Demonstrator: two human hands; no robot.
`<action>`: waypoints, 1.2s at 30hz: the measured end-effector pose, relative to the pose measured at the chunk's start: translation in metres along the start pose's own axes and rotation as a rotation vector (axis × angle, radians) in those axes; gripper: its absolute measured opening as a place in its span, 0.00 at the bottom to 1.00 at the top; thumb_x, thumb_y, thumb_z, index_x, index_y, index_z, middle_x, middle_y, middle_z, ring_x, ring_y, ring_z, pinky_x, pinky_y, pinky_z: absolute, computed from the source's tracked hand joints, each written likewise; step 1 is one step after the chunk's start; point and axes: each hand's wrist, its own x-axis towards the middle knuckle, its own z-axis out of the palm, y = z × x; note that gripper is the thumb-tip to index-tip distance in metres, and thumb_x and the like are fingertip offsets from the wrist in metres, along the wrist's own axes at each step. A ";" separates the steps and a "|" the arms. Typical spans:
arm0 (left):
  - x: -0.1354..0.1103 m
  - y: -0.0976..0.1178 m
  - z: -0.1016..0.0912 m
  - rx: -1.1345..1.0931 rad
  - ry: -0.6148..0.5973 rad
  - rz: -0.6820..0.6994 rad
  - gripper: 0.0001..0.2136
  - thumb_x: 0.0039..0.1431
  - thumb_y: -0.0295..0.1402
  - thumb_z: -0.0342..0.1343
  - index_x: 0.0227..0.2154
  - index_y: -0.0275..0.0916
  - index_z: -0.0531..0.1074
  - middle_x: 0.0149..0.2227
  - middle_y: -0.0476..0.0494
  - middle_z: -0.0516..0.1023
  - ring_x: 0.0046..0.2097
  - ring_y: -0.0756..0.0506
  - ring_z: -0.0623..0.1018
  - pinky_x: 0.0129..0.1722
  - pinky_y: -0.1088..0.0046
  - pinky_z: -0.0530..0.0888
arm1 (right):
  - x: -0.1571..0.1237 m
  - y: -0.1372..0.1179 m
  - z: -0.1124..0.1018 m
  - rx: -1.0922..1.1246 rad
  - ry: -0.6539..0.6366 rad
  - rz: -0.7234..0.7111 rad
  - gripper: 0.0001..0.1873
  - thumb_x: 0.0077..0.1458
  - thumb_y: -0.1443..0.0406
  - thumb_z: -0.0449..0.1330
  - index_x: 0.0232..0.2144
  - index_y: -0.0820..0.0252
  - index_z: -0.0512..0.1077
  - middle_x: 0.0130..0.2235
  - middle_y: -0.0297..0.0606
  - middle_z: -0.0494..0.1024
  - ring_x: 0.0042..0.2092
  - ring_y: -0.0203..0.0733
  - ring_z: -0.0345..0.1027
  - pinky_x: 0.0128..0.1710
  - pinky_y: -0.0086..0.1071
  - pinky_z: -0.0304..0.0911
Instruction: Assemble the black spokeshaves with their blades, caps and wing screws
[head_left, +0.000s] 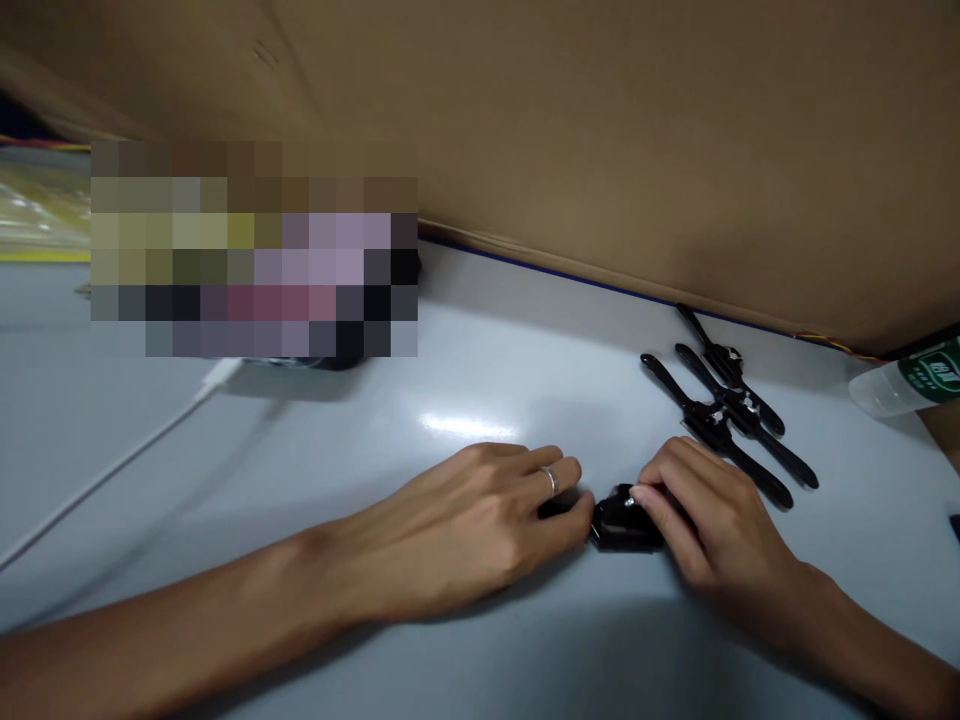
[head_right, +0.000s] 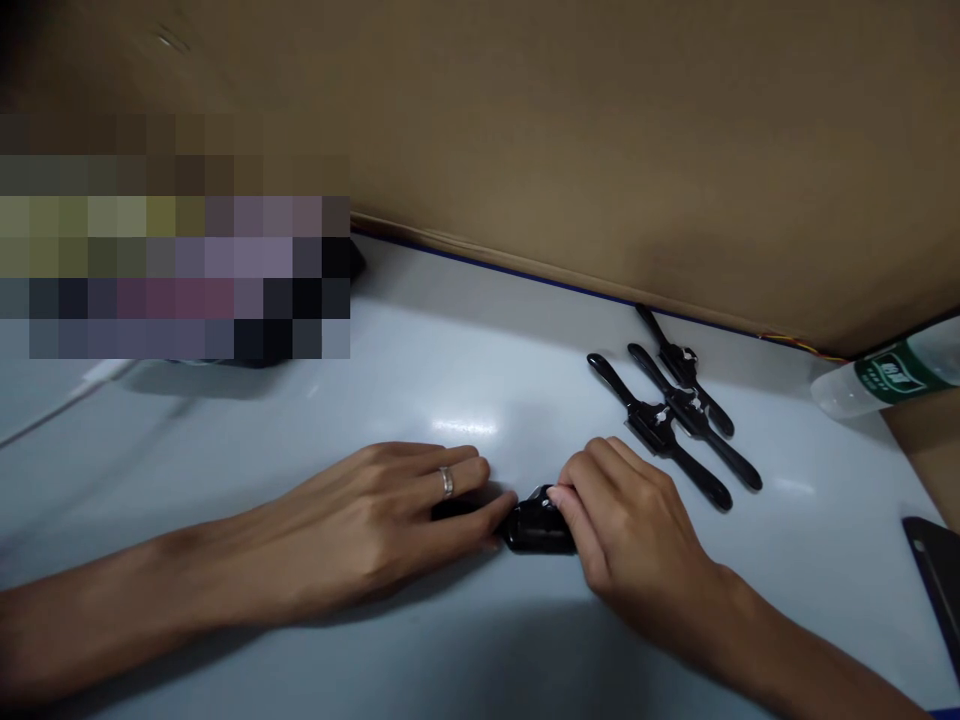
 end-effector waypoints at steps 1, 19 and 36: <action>0.000 0.000 0.000 -0.001 -0.003 0.000 0.05 0.66 0.26 0.54 0.43 0.34 0.72 0.32 0.48 0.73 0.29 0.48 0.70 0.24 0.68 0.67 | 0.000 0.000 0.000 -0.033 0.003 -0.023 0.13 0.69 0.69 0.50 0.30 0.60 0.66 0.30 0.35 0.68 0.32 0.37 0.60 0.32 0.33 0.57; 0.000 -0.001 0.001 -0.032 -0.010 -0.001 0.07 0.69 0.25 0.50 0.41 0.35 0.73 0.31 0.48 0.71 0.29 0.48 0.67 0.25 0.68 0.64 | -0.001 -0.010 0.012 -0.334 0.188 -0.138 0.17 0.63 0.74 0.51 0.22 0.57 0.63 0.22 0.31 0.63 0.25 0.36 0.53 0.25 0.35 0.52; 0.000 -0.001 0.000 -0.074 -0.026 -0.011 0.09 0.71 0.24 0.46 0.46 0.33 0.71 0.31 0.48 0.70 0.29 0.49 0.66 0.25 0.70 0.64 | -0.005 0.008 -0.009 0.029 0.204 -0.255 0.12 0.64 0.73 0.52 0.31 0.62 0.74 0.22 0.29 0.67 0.22 0.32 0.57 0.24 0.30 0.54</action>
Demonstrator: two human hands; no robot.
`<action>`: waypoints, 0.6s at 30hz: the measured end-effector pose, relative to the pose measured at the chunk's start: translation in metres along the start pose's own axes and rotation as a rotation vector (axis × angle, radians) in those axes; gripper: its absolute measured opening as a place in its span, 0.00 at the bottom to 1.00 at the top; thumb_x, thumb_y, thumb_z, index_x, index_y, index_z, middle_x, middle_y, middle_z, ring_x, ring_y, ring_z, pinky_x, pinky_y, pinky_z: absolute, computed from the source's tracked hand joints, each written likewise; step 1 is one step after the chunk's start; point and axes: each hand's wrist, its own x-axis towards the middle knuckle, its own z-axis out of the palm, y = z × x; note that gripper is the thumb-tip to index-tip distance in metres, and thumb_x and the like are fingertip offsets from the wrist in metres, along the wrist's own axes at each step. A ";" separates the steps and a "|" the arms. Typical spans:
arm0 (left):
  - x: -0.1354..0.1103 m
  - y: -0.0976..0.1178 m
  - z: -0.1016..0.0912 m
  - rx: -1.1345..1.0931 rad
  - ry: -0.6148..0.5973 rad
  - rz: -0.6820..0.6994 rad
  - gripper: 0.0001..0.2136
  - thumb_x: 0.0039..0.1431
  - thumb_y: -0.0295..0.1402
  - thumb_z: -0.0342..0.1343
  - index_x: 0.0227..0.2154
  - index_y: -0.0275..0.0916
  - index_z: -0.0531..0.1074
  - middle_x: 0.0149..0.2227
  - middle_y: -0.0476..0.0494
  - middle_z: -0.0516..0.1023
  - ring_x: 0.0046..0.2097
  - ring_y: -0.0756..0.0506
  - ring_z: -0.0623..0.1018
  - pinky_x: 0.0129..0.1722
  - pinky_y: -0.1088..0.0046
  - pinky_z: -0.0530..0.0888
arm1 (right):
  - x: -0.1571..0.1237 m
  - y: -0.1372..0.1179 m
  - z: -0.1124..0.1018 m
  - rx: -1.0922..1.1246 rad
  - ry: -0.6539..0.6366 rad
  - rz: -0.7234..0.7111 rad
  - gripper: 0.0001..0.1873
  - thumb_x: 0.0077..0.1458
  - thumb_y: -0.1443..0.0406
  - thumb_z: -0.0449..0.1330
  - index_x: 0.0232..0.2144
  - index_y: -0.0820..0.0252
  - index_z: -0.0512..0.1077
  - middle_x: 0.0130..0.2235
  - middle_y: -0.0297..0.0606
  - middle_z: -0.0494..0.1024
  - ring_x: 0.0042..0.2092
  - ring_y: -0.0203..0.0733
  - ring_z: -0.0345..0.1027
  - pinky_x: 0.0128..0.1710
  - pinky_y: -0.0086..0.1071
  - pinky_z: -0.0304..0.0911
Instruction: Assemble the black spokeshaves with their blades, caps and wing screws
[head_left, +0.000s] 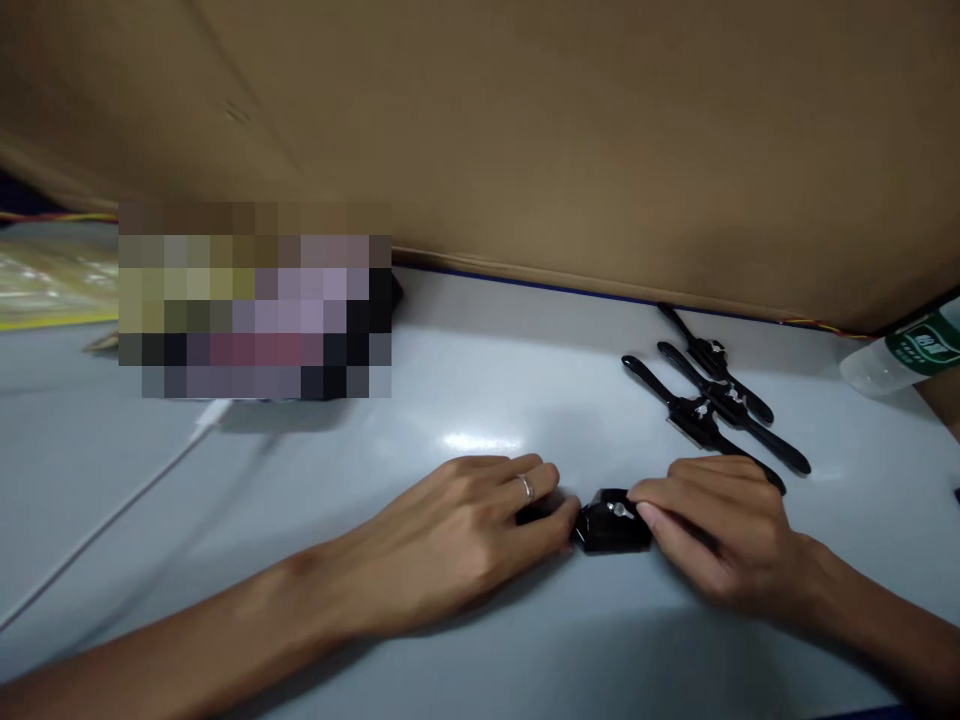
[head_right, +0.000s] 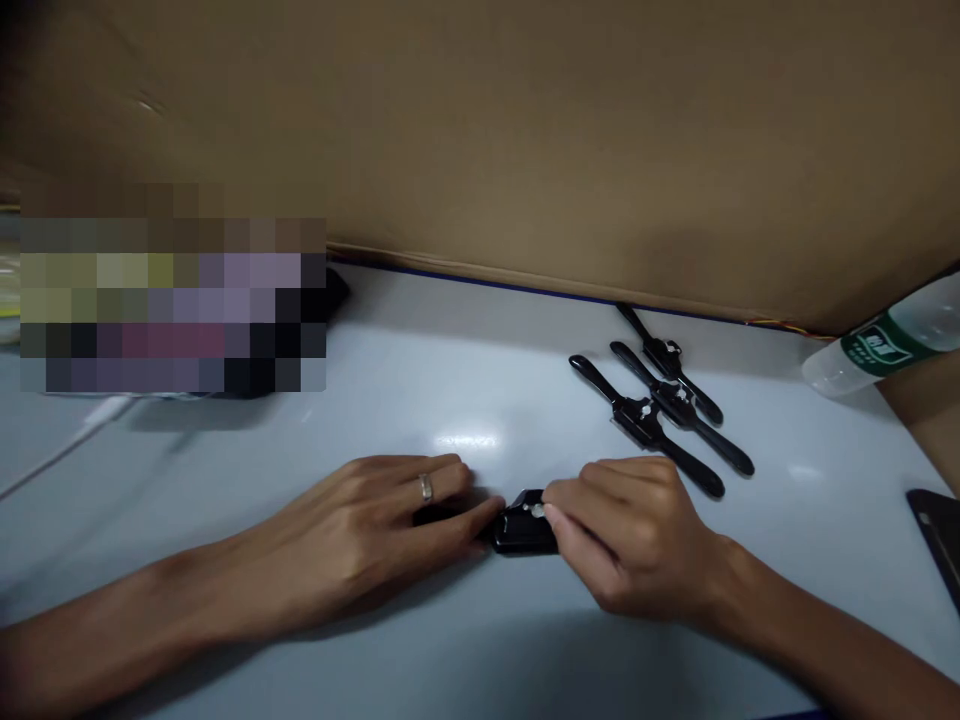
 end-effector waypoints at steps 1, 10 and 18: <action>0.000 0.000 0.000 -0.003 -0.005 0.002 0.09 0.71 0.24 0.46 0.46 0.33 0.71 0.31 0.48 0.70 0.29 0.49 0.66 0.25 0.70 0.63 | -0.001 0.002 -0.001 -0.044 -0.023 -0.085 0.12 0.63 0.75 0.51 0.36 0.64 0.75 0.22 0.29 0.67 0.22 0.33 0.57 0.23 0.31 0.54; 0.000 0.000 0.000 0.012 0.004 -0.004 0.08 0.71 0.26 0.48 0.47 0.33 0.71 0.29 0.49 0.69 0.28 0.50 0.66 0.25 0.72 0.63 | -0.006 0.009 0.002 -0.169 -0.109 -0.227 0.18 0.60 0.78 0.50 0.47 0.68 0.74 0.21 0.28 0.67 0.21 0.34 0.55 0.20 0.32 0.51; -0.001 0.000 0.000 -0.018 -0.002 -0.003 0.09 0.72 0.26 0.47 0.46 0.33 0.72 0.30 0.48 0.69 0.28 0.49 0.66 0.25 0.70 0.63 | -0.002 0.009 0.001 -0.142 -0.037 -0.178 0.15 0.58 0.78 0.50 0.34 0.63 0.76 0.20 0.29 0.66 0.21 0.35 0.55 0.20 0.33 0.53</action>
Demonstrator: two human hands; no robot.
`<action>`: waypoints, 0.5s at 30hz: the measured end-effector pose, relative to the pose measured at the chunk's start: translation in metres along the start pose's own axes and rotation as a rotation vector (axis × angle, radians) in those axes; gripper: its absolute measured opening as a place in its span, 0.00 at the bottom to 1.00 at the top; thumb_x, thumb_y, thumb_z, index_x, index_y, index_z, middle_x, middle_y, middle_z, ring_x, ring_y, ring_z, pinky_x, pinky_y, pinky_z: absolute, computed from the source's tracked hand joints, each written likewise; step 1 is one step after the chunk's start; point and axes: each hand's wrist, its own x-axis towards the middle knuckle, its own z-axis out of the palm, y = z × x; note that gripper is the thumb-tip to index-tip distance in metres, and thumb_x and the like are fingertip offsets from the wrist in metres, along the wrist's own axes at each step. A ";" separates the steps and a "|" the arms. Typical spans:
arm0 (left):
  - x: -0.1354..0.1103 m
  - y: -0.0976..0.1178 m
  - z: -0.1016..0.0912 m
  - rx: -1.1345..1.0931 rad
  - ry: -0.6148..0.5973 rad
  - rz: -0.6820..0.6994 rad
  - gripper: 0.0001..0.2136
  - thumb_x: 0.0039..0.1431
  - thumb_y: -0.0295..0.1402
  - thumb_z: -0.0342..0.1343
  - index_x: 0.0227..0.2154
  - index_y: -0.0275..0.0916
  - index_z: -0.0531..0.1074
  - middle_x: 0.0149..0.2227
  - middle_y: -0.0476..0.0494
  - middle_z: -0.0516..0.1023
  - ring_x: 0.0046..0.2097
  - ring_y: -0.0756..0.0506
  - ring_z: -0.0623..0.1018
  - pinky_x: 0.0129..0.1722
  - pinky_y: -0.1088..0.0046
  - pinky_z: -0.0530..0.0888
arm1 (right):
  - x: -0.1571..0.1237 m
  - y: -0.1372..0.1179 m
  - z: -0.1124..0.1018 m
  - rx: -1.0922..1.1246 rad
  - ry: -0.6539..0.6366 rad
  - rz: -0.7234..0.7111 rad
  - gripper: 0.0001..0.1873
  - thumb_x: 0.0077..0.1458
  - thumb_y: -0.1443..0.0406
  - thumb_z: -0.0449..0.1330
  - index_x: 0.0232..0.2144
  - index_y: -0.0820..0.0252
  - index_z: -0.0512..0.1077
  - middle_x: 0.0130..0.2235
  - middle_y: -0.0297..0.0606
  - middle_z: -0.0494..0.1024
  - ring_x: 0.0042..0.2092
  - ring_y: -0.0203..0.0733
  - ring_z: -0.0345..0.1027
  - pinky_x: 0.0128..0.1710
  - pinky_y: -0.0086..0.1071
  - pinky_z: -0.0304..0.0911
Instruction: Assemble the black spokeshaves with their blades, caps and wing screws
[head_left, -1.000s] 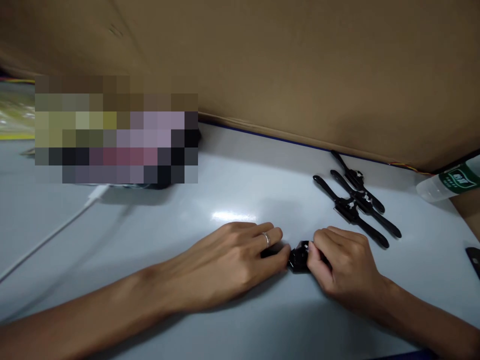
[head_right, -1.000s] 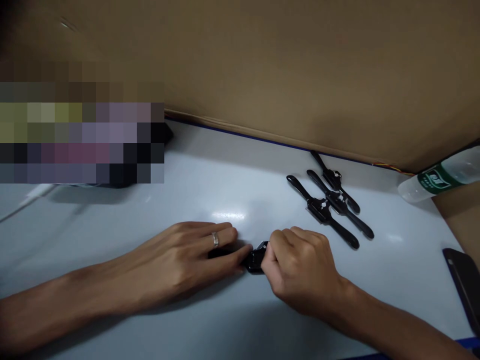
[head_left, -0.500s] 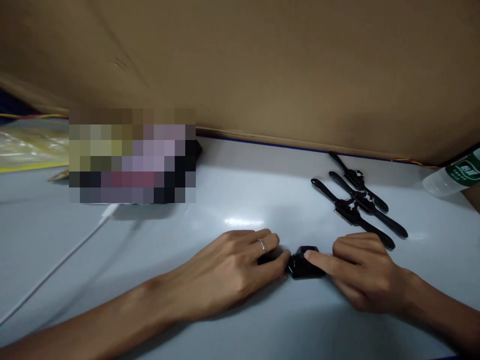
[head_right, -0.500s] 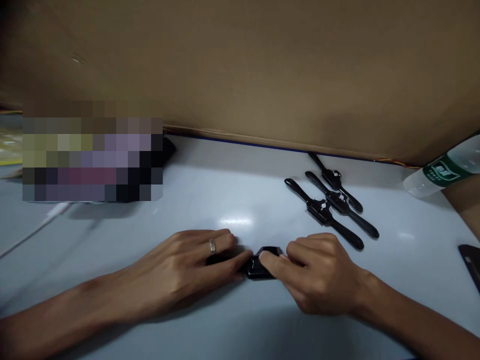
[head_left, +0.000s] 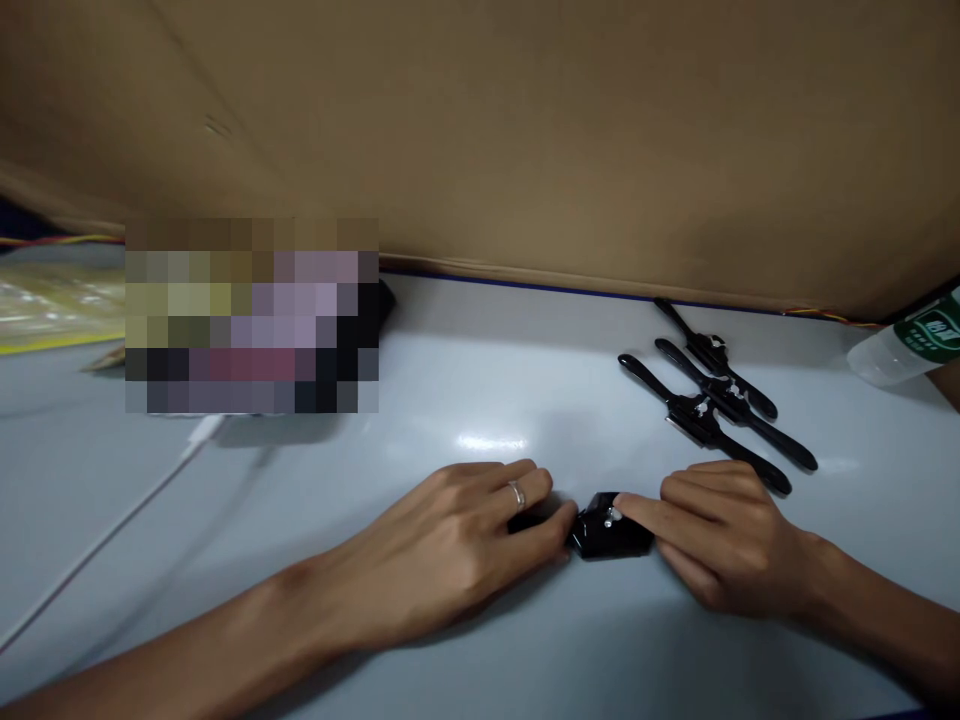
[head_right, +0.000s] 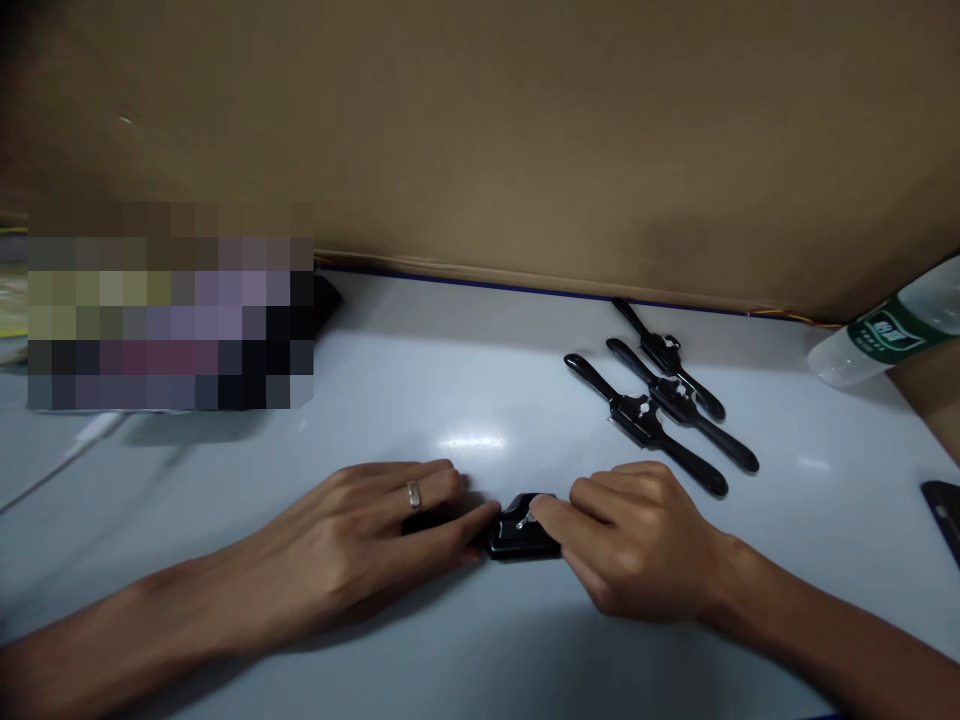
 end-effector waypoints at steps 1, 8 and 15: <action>0.000 0.000 0.000 -0.001 -0.002 0.002 0.09 0.71 0.26 0.47 0.46 0.33 0.72 0.30 0.48 0.69 0.28 0.49 0.65 0.25 0.70 0.63 | 0.000 0.000 0.000 0.009 0.000 0.000 0.15 0.57 0.79 0.50 0.32 0.63 0.76 0.20 0.29 0.65 0.21 0.35 0.54 0.20 0.33 0.52; 0.000 -0.001 -0.002 -0.005 0.000 0.005 0.09 0.71 0.24 0.47 0.47 0.32 0.72 0.30 0.48 0.69 0.29 0.49 0.66 0.25 0.70 0.64 | -0.001 -0.005 -0.002 0.163 -0.009 0.035 0.16 0.57 0.78 0.50 0.36 0.64 0.76 0.21 0.30 0.67 0.21 0.34 0.56 0.21 0.32 0.54; 0.000 0.000 -0.002 0.003 -0.011 0.011 0.09 0.70 0.24 0.47 0.46 0.33 0.71 0.31 0.48 0.70 0.28 0.49 0.66 0.25 0.71 0.63 | 0.003 -0.008 -0.008 0.583 -0.089 0.585 0.19 0.68 0.65 0.54 0.59 0.56 0.65 0.49 0.39 0.80 0.50 0.38 0.75 0.49 0.33 0.70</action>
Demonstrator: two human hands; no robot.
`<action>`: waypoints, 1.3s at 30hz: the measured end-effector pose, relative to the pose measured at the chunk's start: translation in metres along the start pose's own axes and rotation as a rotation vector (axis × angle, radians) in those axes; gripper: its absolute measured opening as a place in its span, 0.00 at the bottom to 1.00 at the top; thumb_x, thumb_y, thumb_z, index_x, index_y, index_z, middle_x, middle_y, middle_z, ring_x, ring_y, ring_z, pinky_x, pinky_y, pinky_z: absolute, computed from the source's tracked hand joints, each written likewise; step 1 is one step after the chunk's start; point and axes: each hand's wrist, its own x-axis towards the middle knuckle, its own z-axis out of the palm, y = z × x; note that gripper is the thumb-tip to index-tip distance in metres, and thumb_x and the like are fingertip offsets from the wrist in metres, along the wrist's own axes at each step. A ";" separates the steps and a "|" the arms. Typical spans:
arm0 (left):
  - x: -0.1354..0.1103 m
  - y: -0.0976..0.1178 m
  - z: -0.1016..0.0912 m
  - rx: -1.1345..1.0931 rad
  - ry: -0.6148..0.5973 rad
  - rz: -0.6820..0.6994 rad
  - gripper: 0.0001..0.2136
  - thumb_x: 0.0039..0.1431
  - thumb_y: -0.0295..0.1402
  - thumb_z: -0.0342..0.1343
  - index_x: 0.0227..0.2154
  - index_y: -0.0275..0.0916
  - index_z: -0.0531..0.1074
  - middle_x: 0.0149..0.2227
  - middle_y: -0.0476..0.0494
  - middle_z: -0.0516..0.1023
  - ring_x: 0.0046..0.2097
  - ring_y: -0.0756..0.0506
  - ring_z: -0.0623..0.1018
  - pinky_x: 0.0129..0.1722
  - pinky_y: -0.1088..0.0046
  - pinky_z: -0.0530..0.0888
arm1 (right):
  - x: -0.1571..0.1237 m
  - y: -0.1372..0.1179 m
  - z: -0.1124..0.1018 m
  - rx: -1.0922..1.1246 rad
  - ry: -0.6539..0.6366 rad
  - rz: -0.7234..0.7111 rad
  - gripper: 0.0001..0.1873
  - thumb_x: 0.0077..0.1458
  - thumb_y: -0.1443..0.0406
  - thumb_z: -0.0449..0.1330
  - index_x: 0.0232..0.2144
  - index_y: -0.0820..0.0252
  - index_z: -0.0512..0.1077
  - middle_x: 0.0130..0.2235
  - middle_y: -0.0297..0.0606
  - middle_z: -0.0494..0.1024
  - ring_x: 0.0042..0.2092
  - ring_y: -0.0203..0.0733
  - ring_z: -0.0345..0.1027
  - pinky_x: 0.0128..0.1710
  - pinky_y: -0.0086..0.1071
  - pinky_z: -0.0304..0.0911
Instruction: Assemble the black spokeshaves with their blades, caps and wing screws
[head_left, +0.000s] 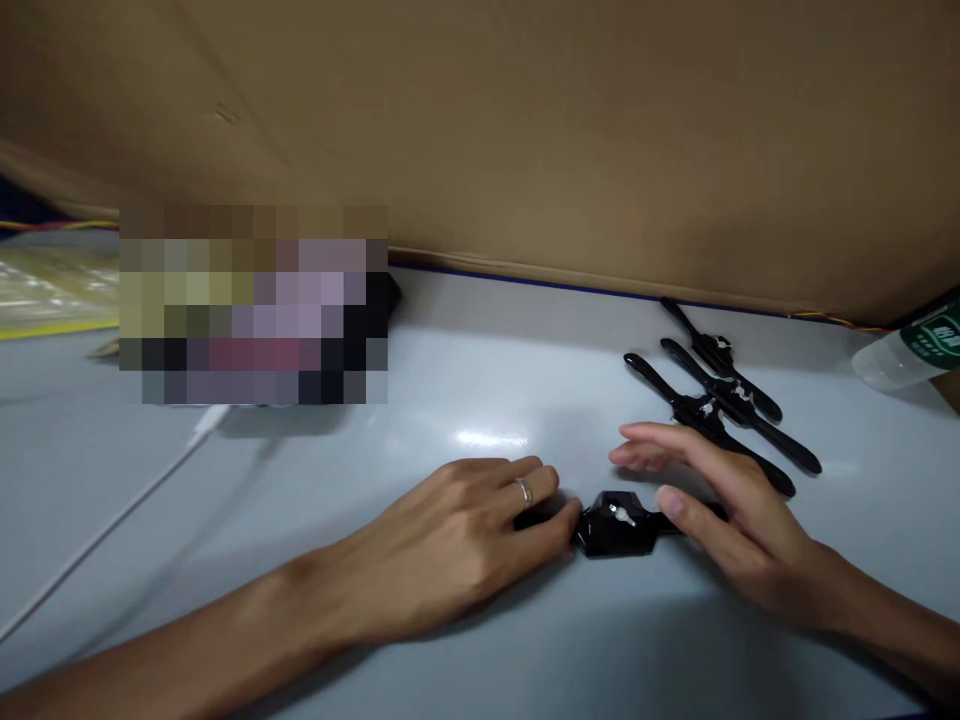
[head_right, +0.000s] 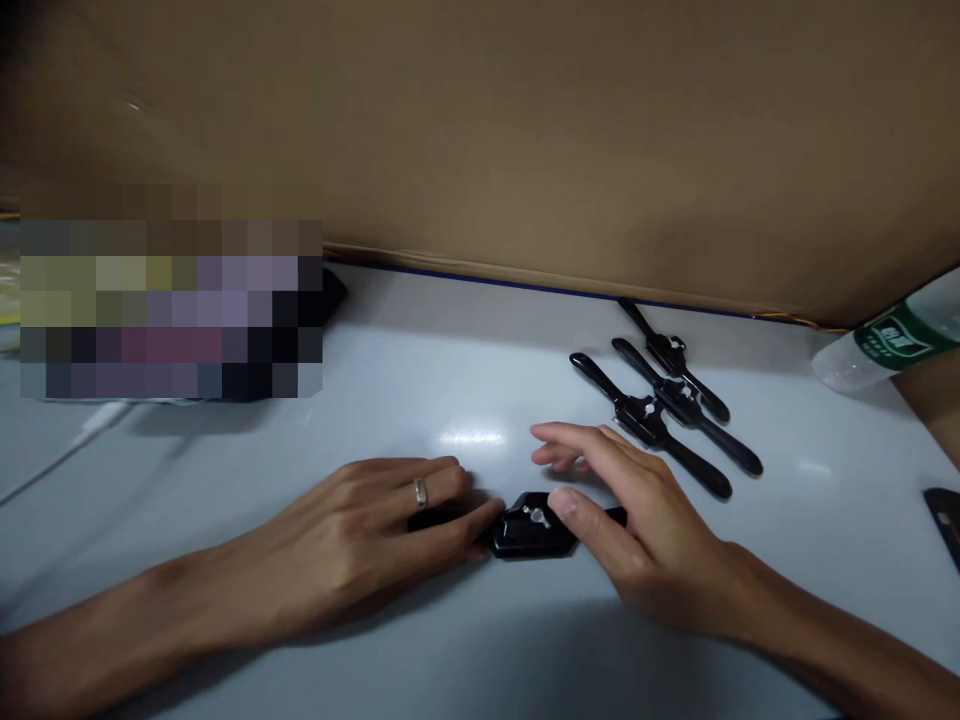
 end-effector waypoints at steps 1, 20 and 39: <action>0.000 0.000 0.000 0.000 0.001 -0.001 0.09 0.70 0.24 0.47 0.46 0.33 0.71 0.31 0.48 0.70 0.29 0.49 0.66 0.25 0.70 0.63 | 0.000 0.000 -0.001 0.031 -0.055 0.040 0.20 0.68 0.63 0.53 0.61 0.54 0.63 0.53 0.40 0.79 0.54 0.39 0.73 0.52 0.35 0.69; 0.000 0.000 0.000 0.026 0.008 0.008 0.08 0.70 0.24 0.48 0.45 0.34 0.72 0.31 0.48 0.71 0.29 0.49 0.67 0.25 0.70 0.64 | 0.004 0.003 -0.001 0.066 -0.185 0.094 0.18 0.69 0.63 0.52 0.58 0.56 0.67 0.49 0.41 0.82 0.51 0.42 0.76 0.48 0.36 0.70; 0.003 0.001 -0.001 0.005 0.021 0.009 0.08 0.71 0.25 0.47 0.44 0.33 0.71 0.29 0.49 0.70 0.29 0.49 0.67 0.25 0.70 0.65 | 0.003 0.005 0.009 -0.181 0.131 -0.180 0.13 0.67 0.71 0.49 0.34 0.60 0.71 0.30 0.34 0.76 0.32 0.35 0.66 0.33 0.31 0.63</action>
